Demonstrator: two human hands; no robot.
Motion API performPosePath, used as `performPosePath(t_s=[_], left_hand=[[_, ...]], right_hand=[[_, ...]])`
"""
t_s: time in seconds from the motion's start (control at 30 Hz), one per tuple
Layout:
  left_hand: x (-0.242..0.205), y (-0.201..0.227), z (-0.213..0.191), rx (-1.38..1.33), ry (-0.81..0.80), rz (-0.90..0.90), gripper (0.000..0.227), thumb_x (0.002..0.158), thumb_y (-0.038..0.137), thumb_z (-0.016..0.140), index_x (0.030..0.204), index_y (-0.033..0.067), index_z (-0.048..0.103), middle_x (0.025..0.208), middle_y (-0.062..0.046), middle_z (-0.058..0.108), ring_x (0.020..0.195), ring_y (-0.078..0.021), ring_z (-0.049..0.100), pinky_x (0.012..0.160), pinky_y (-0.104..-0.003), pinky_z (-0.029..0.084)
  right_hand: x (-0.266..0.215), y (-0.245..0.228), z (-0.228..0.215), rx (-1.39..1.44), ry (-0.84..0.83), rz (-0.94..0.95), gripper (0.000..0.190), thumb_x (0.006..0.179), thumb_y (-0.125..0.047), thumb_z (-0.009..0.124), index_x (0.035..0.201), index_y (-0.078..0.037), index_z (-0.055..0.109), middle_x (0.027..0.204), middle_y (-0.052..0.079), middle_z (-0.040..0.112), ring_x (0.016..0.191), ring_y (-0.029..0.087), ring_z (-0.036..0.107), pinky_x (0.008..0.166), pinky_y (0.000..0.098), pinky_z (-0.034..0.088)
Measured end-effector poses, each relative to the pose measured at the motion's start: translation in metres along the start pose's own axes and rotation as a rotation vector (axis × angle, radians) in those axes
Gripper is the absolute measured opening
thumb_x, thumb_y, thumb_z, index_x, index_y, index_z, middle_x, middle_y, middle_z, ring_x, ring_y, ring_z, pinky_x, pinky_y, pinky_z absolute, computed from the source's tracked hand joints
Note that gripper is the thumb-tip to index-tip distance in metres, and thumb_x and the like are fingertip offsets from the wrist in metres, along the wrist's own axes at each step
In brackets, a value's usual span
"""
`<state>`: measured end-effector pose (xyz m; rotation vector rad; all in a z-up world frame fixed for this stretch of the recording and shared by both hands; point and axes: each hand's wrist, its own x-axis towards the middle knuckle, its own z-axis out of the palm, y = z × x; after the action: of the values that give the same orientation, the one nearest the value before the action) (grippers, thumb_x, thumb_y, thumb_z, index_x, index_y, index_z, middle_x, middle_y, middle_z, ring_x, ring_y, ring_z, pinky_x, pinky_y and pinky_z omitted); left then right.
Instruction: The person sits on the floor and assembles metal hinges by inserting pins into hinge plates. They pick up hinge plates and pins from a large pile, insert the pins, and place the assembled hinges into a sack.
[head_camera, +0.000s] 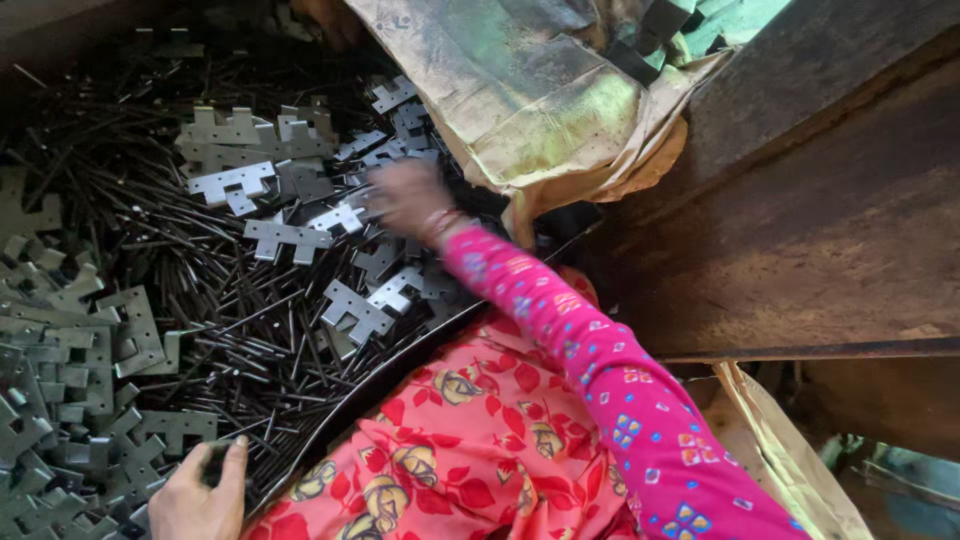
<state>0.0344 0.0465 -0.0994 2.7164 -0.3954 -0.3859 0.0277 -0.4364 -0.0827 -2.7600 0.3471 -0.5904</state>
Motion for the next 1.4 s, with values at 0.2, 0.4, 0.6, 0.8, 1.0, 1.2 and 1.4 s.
performPosePath(t_s=[0.2,0.4,0.6,0.8,1.0,1.2,1.4], left_hand=[[-0.003,0.016,-0.01,-0.044,-0.016,0.003,0.039,0.094,0.049,0.069,0.114,0.0167,0.078,0.091,-0.02,0.076,0.095,-0.0392,0.075,0.087,-0.049,0.058],[-0.001,0.006,-0.009,0.013,-0.005,0.034,0.04,0.096,0.05,0.07,0.115,0.0156,0.078,0.092,-0.022,0.075,0.096,-0.0412,0.073,0.088,-0.049,0.056],[0.003,-0.001,-0.002,-0.02,-0.042,-0.003,0.038,0.096,0.049,0.069,0.112,0.0148,0.078,0.09,-0.02,0.077,0.092,-0.0377,0.075,0.089,-0.048,0.057],[0.003,-0.004,-0.004,0.03,-0.031,0.061,0.038,0.098,0.047,0.07,0.114,0.0136,0.078,0.09,-0.018,0.076,0.091,-0.0366,0.074,0.088,-0.047,0.057],[0.003,0.004,-0.004,-0.058,-0.052,-0.034,0.04,0.093,0.048,0.07,0.114,0.015,0.078,0.092,-0.018,0.077,0.093,-0.0361,0.077,0.088,-0.048,0.058],[0.005,0.006,-0.005,-0.014,-0.035,0.021,0.04,0.093,0.05,0.07,0.116,0.0176,0.078,0.089,-0.02,0.076,0.096,-0.0392,0.074,0.087,-0.049,0.057],[0.002,0.007,-0.009,-0.047,-0.01,0.048,0.041,0.096,0.05,0.069,0.116,0.0152,0.076,0.095,-0.021,0.074,0.097,-0.0424,0.072,0.084,-0.049,0.056]], right_hand=[[-0.012,0.011,0.036,-0.076,-0.301,0.491,0.072,0.086,-0.081,0.053,0.091,-0.011,0.073,0.094,0.017,0.073,0.093,0.038,0.068,0.092,0.0571,0.046],[-0.028,-0.124,0.01,0.169,-0.024,0.361,0.031,0.073,-0.039,0.068,0.084,-0.01,0.068,0.079,0.013,0.071,0.079,0.037,0.07,0.078,0.0563,0.048],[-0.036,-0.217,-0.057,0.399,0.09,0.035,0.045,0.086,-0.053,0.068,0.078,-0.01,0.059,0.078,0.009,0.063,0.079,0.033,0.062,0.078,0.0524,0.04],[0.01,-0.183,-0.048,0.248,-0.042,-0.099,0.022,0.065,-0.026,0.079,0.074,-0.015,0.062,0.073,0.003,0.065,0.074,0.032,0.065,0.066,0.055,0.041],[-0.012,0.016,0.004,-0.059,-0.193,0.327,0.065,0.084,-0.069,0.07,0.108,-0.009,0.067,0.109,0.016,0.07,0.108,0.036,0.064,0.096,0.0528,0.047],[-0.016,0.021,0.023,-0.055,-0.296,0.591,0.085,0.068,-0.083,0.067,0.109,-0.009,0.07,0.111,0.019,0.072,0.109,0.04,0.066,0.103,0.0588,0.042],[-0.019,-0.135,-0.01,0.204,-0.063,0.352,0.064,0.069,-0.061,0.075,0.109,-0.012,0.069,0.096,0.011,0.073,0.094,0.034,0.07,0.087,0.053,0.05]])
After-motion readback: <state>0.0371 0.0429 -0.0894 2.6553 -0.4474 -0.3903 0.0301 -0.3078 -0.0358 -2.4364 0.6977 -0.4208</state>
